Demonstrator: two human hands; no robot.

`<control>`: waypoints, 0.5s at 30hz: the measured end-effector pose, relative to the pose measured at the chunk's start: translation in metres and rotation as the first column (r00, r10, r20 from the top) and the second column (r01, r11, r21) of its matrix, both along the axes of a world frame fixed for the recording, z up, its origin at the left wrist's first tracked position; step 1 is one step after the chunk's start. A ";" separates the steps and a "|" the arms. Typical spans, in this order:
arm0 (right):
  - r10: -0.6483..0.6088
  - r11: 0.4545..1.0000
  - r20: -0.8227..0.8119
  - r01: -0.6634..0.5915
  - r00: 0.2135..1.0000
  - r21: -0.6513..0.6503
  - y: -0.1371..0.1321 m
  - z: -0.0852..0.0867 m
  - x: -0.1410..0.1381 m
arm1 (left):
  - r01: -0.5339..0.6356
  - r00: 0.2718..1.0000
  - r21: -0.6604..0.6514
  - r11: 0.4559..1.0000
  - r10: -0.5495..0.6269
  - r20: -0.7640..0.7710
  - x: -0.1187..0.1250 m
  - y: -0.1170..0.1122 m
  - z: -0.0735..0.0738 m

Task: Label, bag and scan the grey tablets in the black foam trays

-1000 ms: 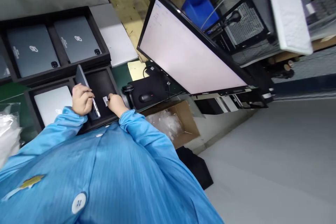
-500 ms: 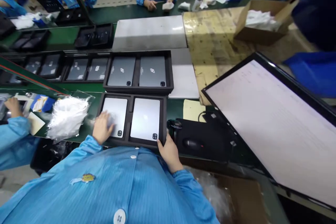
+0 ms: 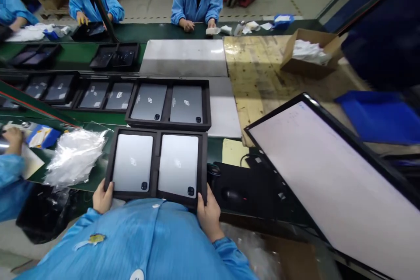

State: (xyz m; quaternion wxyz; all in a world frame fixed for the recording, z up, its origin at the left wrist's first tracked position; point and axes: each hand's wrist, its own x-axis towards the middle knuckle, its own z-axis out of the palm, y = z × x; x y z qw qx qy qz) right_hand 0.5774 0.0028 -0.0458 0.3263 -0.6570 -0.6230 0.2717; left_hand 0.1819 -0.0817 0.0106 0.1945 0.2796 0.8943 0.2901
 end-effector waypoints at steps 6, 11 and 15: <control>-0.028 0.977 -0.033 0.034 0.999 0.213 0.096 0.045 -0.011 | -0.010 0.995 0.180 0.984 0.028 -0.094 -0.013 0.085 0.025; 0.097 0.967 -0.124 -0.064 0.987 0.246 0.241 0.092 -0.031 | 0.097 0.986 0.271 0.958 -0.055 -0.160 -0.032 0.232 0.070; 0.120 0.986 -0.104 -0.105 0.987 0.132 0.315 0.097 -0.046 | 0.124 0.988 0.131 0.984 -0.110 -0.106 -0.043 0.310 0.075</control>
